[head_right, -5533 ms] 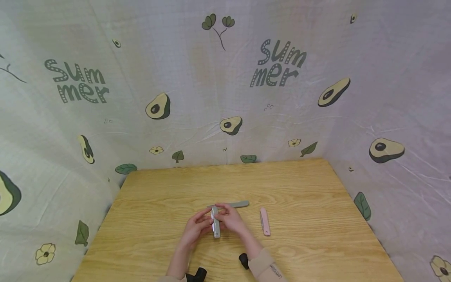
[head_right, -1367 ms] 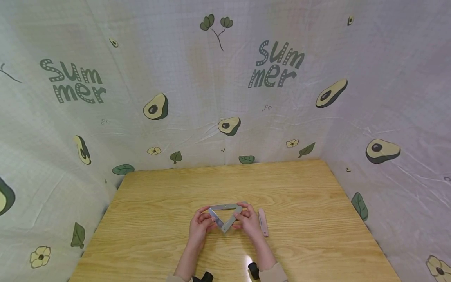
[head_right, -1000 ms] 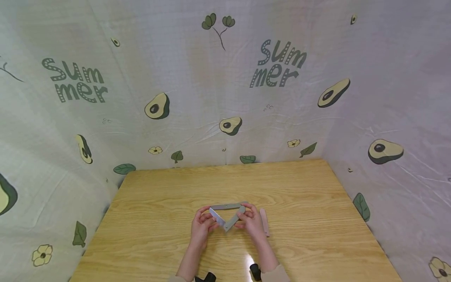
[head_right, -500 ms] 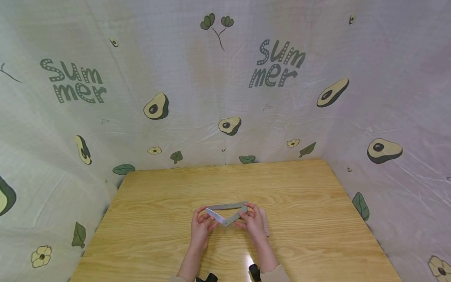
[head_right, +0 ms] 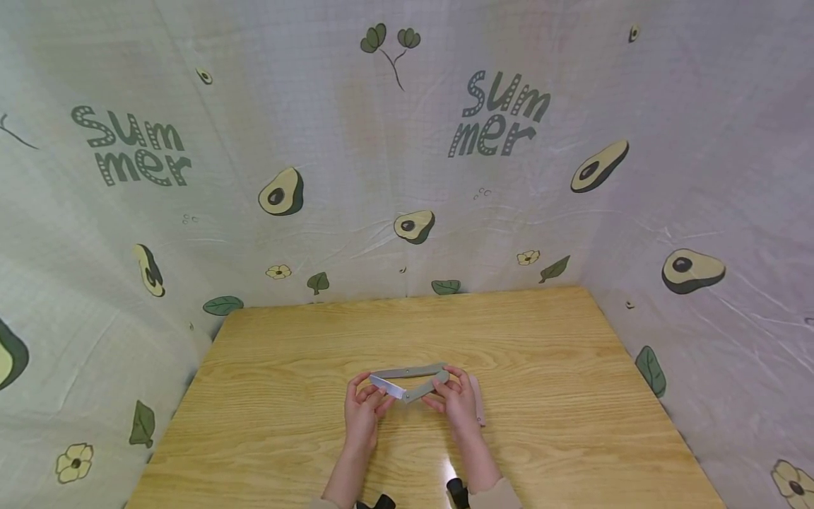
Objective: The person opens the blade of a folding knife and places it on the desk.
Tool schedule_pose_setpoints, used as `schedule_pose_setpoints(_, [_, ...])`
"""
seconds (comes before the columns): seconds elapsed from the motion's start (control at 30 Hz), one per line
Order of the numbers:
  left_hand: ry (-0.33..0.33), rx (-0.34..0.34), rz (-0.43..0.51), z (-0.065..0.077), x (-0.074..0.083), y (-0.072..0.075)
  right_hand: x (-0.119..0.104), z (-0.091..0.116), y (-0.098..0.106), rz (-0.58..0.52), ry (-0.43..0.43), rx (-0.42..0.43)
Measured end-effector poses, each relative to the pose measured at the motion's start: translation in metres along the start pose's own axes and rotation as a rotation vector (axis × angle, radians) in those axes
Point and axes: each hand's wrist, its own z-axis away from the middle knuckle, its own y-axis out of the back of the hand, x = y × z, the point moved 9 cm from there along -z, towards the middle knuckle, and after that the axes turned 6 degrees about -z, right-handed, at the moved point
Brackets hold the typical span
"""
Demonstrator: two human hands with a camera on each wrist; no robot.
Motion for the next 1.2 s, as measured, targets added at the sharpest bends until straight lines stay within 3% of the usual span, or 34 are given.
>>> schedule_pose_setpoints(0.2, [-0.028, 0.013, 0.045, 0.0032, 0.0011, -0.0013, 0.0006, 0.0001, 0.0011, -0.049, 0.003, 0.019])
schedule_pose_setpoints(0.77, [-0.007, 0.071, 0.109, 0.0043, -0.0038, -0.0017, -0.0011, 0.0012, -0.0006, -0.107, 0.018, 0.027])
schedule_pose_setpoints(1.2, [-0.076, 0.124, 0.135, 0.0086, 0.0016, -0.0028, 0.003, 0.0027, 0.0007, -0.182, 0.041, 0.063])
